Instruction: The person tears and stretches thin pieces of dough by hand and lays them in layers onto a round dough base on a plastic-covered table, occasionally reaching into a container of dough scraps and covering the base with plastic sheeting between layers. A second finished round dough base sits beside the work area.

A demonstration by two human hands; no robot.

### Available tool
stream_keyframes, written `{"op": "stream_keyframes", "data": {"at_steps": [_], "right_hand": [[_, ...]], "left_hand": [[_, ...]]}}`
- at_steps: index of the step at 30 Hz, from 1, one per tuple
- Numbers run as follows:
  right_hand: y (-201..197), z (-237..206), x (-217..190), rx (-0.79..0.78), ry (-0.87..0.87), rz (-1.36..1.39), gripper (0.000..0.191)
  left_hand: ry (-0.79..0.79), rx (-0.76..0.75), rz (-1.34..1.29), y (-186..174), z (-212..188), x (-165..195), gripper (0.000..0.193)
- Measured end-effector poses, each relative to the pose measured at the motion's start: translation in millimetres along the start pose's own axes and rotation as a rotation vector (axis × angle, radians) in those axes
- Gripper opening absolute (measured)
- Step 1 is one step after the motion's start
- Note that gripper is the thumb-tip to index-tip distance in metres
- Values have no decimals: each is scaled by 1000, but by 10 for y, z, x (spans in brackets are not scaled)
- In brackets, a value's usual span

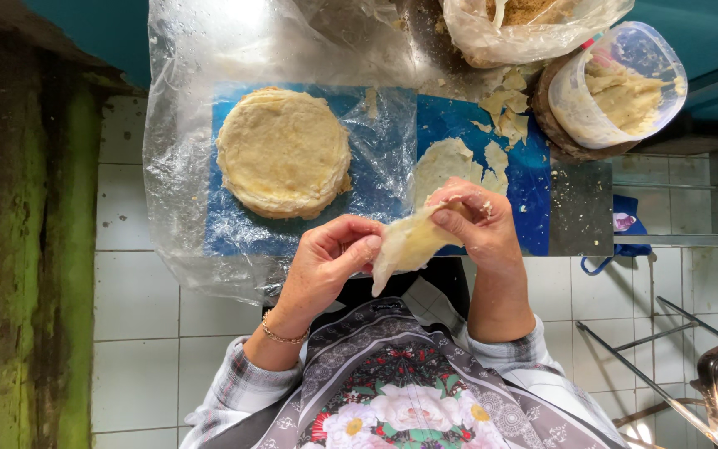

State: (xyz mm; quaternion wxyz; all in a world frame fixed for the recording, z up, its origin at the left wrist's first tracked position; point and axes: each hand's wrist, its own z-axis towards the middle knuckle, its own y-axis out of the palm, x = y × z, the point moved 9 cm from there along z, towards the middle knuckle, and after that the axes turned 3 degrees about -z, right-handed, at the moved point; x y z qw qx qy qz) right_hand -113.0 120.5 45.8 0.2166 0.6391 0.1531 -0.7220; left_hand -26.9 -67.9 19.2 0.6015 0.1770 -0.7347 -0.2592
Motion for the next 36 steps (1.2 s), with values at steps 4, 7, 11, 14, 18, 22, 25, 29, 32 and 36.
{"op": "stream_keyframes", "data": {"at_steps": [4,7,11,14,18,22,25,29,32,36], "right_hand": [[4,41,47,53,48,63,13],[42,51,46,24,37,42,12],[-49,27,201,111,151,81,13],[-96,32,234,187,173,213,15],[65,129,-61,108,25,218,17],[380,192,-596,-160,-199,-286,29],[495,206,-763,-201,-245,-514,47],[405,126,-819,-50,-212,-544,23],[260,70,-719,86,-141,-414,17],[244,103,-373,20,-1,-85,36]], "left_hand": [[23,-15,8,48,0,15,22],[56,-50,23,96,5,32,22],[236,-60,191,95,-13,199,19],[205,-4,316,56,-1,177,14],[235,81,333,69,7,262,10],[552,107,947,364,-116,763,14],[682,33,1210,721,-175,1029,15],[782,14,1374,1038,-188,1311,15],[820,83,1391,1093,-159,1445,19],[832,49,1437,1093,-15,1388,16]]}}
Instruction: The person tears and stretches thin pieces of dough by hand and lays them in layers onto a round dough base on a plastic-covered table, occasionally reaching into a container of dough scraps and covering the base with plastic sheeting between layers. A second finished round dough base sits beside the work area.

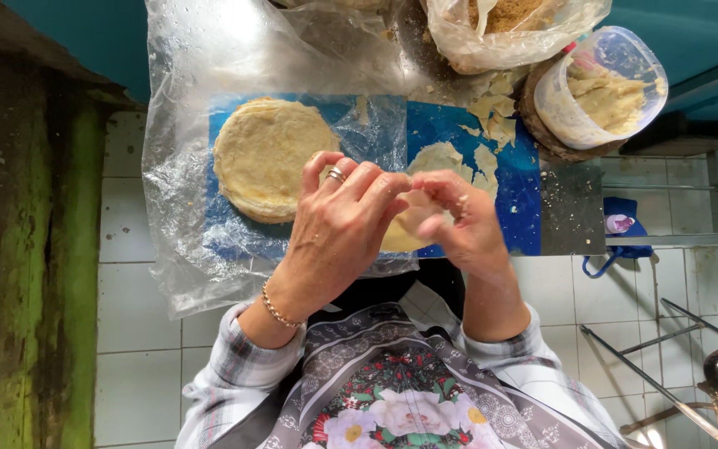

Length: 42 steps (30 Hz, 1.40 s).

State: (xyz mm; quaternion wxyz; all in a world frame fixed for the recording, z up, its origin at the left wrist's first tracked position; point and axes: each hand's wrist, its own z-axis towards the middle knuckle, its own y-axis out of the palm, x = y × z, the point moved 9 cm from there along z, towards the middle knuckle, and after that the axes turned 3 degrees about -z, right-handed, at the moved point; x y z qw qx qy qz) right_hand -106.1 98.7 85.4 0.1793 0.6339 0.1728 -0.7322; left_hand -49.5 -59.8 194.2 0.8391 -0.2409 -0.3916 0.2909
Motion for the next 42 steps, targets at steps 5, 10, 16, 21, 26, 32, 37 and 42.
{"op": "stream_keyframes", "data": {"at_steps": [5,10,16,21,26,32,37,42], "right_hand": [[-97,-58,427,51,94,66,12],[-139,-138,640,85,121,99,12],[104,-202,544,1,133,55,20],[-7,-281,487,143,118,-127,16],[-126,-289,651,254,171,89,16],[3,-205,481,148,93,99,22],[-6,-143,311,168,11,-113,8],[98,-208,484,143,96,41,9]], "left_hand": [[-32,69,-113,107,-122,-172,22],[-378,306,-367,259,-487,-438,16],[-608,263,-732,648,-731,-684,17],[-578,281,-679,662,-753,-716,10],[-588,263,-715,725,-764,-761,10],[-548,226,-685,758,-732,-699,9],[-528,213,-757,782,-730,-672,10],[-656,180,-1012,954,-866,-755,22]]}}
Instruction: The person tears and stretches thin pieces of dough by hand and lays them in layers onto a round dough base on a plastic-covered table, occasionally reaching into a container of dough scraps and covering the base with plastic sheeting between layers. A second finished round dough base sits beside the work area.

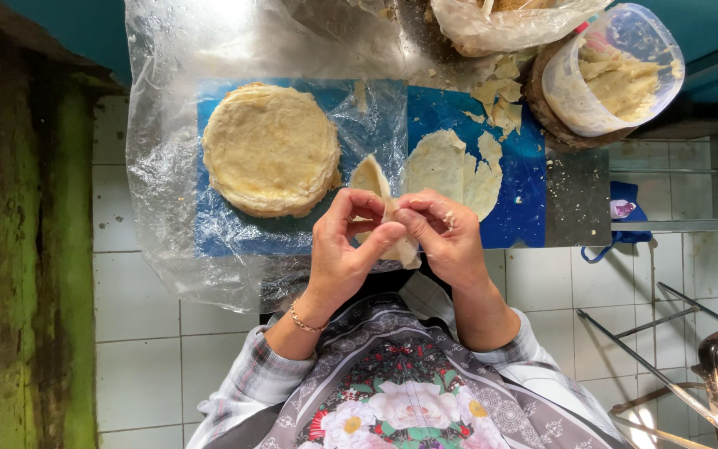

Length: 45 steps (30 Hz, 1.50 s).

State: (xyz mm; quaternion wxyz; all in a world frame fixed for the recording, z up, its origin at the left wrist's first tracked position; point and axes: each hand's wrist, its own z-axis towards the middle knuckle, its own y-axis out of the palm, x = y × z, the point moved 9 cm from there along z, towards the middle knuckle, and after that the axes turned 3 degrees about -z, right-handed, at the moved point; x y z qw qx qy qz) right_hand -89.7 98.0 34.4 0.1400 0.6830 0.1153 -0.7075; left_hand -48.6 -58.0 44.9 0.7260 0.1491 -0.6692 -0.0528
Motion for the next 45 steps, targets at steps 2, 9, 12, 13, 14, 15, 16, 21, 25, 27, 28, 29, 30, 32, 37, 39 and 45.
{"op": "stream_keyframes", "data": {"at_steps": [2,9,12,13,14,15,16,21,25,27,28,29,30,32,37,39,45], "right_hand": [[4,-25,45,21,-5,-5,9],[-53,-53,67,102,0,28,10],[-68,-75,-9,139,-55,-25,9],[-74,-78,-16,147,-56,-45,8],[-83,-83,-20,155,-56,-65,8],[-94,-84,-19,163,-56,-85,8],[-86,-80,-14,144,-59,-60,8],[-34,-60,111,52,22,145,8],[-66,-53,85,82,47,197,10],[-109,-43,3,118,28,269,9],[-97,-19,-84,103,-29,225,10],[-87,5,-167,89,-82,182,12],[-57,16,-237,74,-135,137,16],[12,50,-227,63,-122,120,35],[-76,50,-87,129,-37,-53,27],[-162,2,-9,188,-2,16,21],[-80,-117,86,154,-38,4,21]], "left_hand": [[36,42,155,-1,-1,-31,23],[35,72,71,-83,-14,-93,14],[81,131,193,-128,-28,1,13],[42,129,145,-140,-17,-17,13],[2,128,98,-154,-12,-37,12],[-16,128,79,-171,-9,-38,13],[-35,128,61,-187,-6,-43,14],[8,18,-38,-33,-20,-62,28],[-110,-15,-293,-13,11,-232,14],[-94,8,-325,-47,4,-219,12],[-65,22,-316,-70,-3,-186,13],[-39,37,-307,-83,-18,-152,14],[30,41,-189,-72,-38,-78,13],[173,45,51,6,-79,60,12],[47,69,-173,40,-89,-104,16],[-34,63,-350,1,-90,-196,18],[-102,-25,-462,114,-98,-232,27]]}}
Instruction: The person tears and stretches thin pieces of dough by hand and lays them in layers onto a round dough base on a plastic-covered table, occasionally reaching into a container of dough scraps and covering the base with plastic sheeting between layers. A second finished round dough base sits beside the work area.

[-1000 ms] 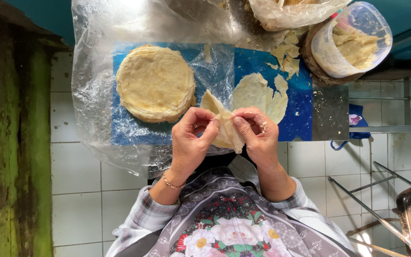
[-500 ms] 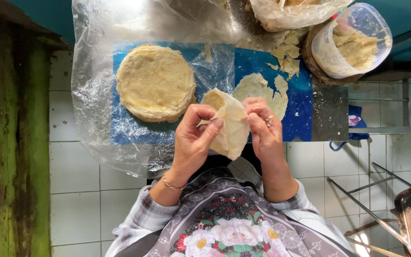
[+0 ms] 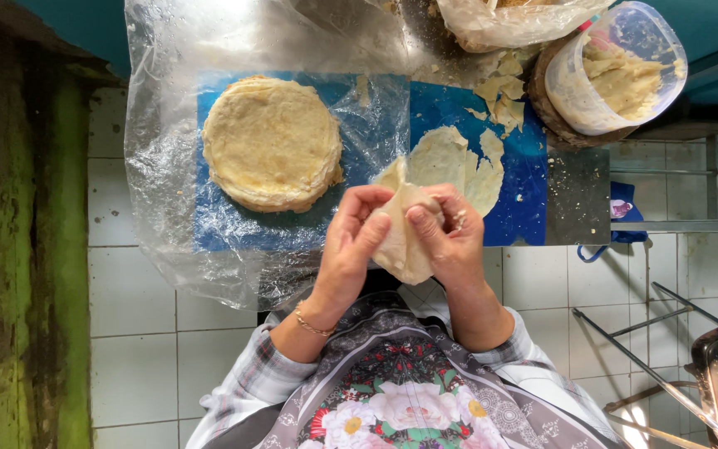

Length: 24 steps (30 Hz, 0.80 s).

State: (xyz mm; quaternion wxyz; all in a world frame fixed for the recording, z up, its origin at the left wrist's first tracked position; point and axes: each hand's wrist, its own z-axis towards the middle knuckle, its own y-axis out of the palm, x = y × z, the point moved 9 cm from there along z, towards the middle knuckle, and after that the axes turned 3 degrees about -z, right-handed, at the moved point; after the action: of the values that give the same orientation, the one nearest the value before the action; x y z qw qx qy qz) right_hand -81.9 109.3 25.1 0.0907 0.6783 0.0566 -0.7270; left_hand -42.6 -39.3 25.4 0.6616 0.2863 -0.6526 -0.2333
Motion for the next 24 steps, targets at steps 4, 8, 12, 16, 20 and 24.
{"op": "stream_keyframes", "data": {"at_steps": [4,8,12,16,20,24], "right_hand": [[32,-109,54,14,-30,65,17],[-105,-175,23,152,-85,59,18],[-34,-85,-200,39,-199,-15,17],[-4,50,-403,-18,-265,-47,37],[-72,95,-227,11,-67,54,24],[-231,52,-96,97,-49,128,16]], "left_hand": [[140,70,248,137,8,11,15],[215,178,365,78,37,64,16],[463,212,567,121,-22,358,14],[612,75,780,333,-78,500,11],[546,84,718,268,-69,412,11],[357,205,330,-83,-32,222,15]]}}
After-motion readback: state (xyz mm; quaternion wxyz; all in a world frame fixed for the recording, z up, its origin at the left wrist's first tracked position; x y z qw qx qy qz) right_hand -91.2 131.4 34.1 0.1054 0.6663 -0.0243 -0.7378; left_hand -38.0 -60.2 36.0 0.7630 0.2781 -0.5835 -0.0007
